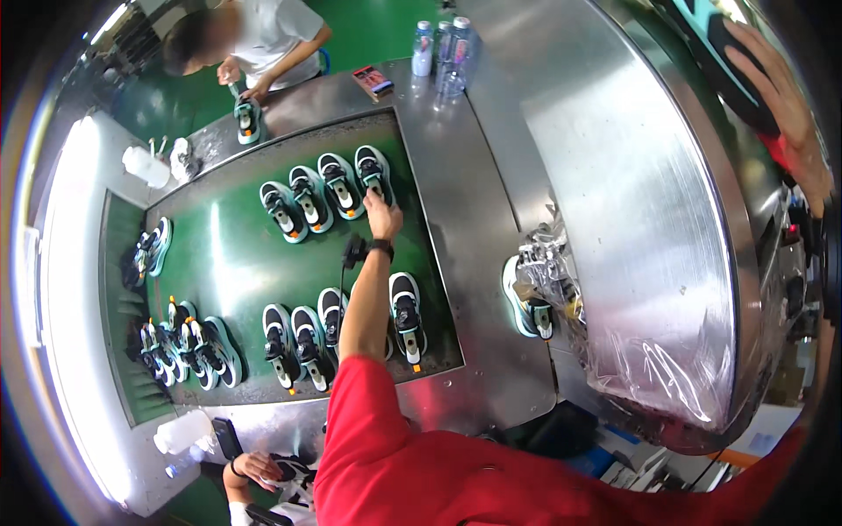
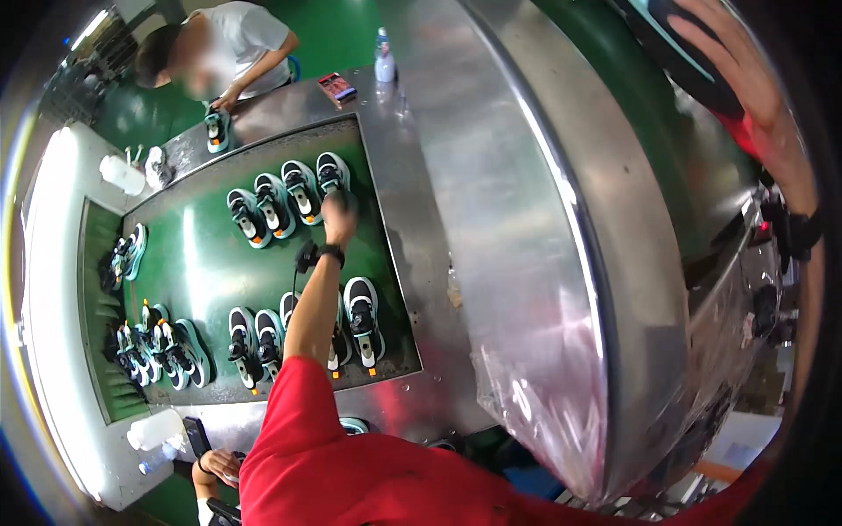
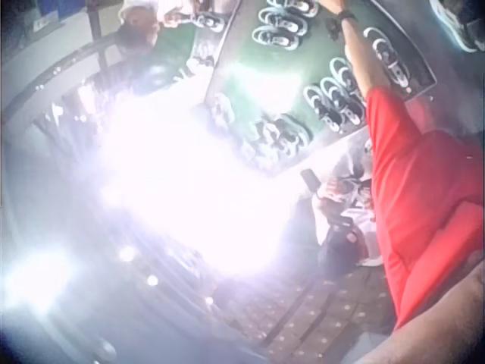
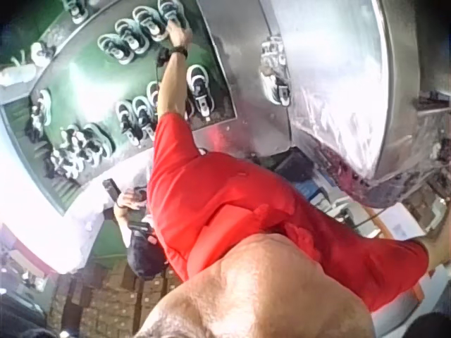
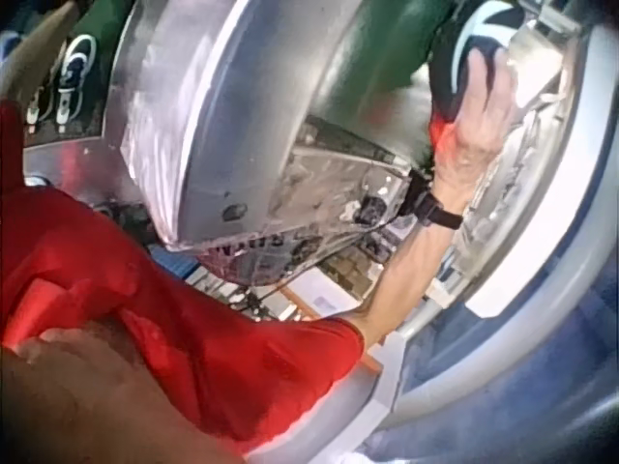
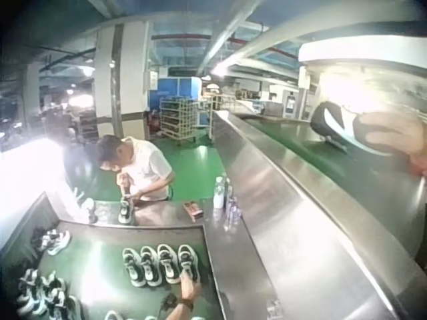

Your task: Manually place shoes into a pressing or attachment machine and then move them back to a conveyor belt.

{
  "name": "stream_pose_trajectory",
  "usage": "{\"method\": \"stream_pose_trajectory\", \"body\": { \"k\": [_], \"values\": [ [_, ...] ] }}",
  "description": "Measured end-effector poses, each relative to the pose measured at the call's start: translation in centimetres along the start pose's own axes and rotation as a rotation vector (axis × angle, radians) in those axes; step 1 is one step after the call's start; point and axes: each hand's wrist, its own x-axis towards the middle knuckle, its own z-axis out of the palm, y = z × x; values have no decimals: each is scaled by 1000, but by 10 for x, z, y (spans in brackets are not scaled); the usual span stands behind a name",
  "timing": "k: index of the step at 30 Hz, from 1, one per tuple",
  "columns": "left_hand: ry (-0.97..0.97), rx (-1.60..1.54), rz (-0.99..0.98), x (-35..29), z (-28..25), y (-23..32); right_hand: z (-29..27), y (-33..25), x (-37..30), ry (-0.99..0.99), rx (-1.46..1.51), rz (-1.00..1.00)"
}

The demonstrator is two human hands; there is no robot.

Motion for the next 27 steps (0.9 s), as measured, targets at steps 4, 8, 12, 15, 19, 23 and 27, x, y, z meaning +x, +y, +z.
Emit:
{"method": "stream_pose_trajectory", "body": {
  "k": [4,8,12,15,19,23,27],
  "values": [
    [-189,-470,-35,-112,-13,40,17,-22,44,549,21,56],
    [-832,-769,-130,-250,-94,147,-21,-3,-17,417,256,558],
    [-1261,-1053,-415,-313,-170,299,-81,6,-81,707,670,856],
    [-1618,-1324,-208,-333,-169,401,-161,9,-196,808,685,924],
    [-1880,-1582,-80,-362,-155,507,-205,-46,-292,796,987,1178],
    [-1982,-1617,-303,-446,-157,574,-258,-164,-375,580,843,1632],
    [-2222,-1389,-324,-555,-178,576,-322,-299,-451,380,611,1817]
  ]
}}
